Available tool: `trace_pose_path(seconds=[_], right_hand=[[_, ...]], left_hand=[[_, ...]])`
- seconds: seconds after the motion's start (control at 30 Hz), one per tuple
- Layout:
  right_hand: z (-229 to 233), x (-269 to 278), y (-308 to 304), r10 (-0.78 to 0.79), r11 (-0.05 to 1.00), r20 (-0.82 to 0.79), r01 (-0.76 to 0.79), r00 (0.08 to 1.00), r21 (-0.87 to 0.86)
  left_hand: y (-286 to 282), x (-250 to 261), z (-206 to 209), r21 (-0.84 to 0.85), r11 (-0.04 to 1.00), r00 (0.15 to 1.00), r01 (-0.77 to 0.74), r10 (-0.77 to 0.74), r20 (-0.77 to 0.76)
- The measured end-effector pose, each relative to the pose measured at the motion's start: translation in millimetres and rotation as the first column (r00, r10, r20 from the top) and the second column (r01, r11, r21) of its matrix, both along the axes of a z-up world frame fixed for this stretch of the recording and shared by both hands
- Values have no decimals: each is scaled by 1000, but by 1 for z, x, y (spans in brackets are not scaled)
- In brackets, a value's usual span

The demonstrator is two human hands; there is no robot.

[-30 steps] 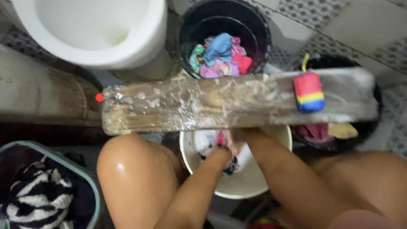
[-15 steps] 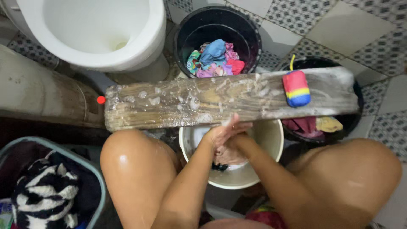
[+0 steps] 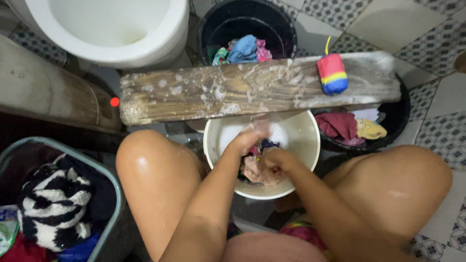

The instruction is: The person hand washes several pieces of clothing in a bucket of soapy water, scrubbing them against a wooden board and using a brush.

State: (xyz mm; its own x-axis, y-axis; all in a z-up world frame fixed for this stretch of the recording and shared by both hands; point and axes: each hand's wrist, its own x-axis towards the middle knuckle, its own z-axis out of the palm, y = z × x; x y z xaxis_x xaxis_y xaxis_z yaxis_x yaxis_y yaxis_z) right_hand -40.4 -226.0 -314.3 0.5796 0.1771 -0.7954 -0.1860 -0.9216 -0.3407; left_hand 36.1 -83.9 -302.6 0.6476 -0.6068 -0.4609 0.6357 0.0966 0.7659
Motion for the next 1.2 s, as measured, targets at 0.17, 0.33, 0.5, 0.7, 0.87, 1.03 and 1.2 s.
trace_pose_path(seconds=[0.17,0.33,0.5,0.7,0.87,1.03,1.2], right_hand=[[24,39,-31,172,967,-287,-106,943,232],[-32,122,-51,-74,997,139,74,987,10],[-96,133,-32,-179,983,195,184,964,-6],[-137,64,14,-227,947,419,300,879,-116],[-151,1,55,-347,913,340,398,874,-89],[-160,-11,74,-389,915,54,392,920,-91],[-145,19,53,-472,879,-68,464,879,-114]], left_hand=[[5,-21,-34,847,343,632,406,-775,12],[-7,-57,-62,921,197,577,337,-816,-37],[-15,-61,-103,931,163,617,327,-783,-80],[-16,-32,-127,935,130,662,331,-738,-132],[21,-14,-139,936,0,705,353,-658,-266],[32,-2,-130,932,-14,707,362,-648,-284],[12,-7,-133,903,-23,587,430,-752,-299]])
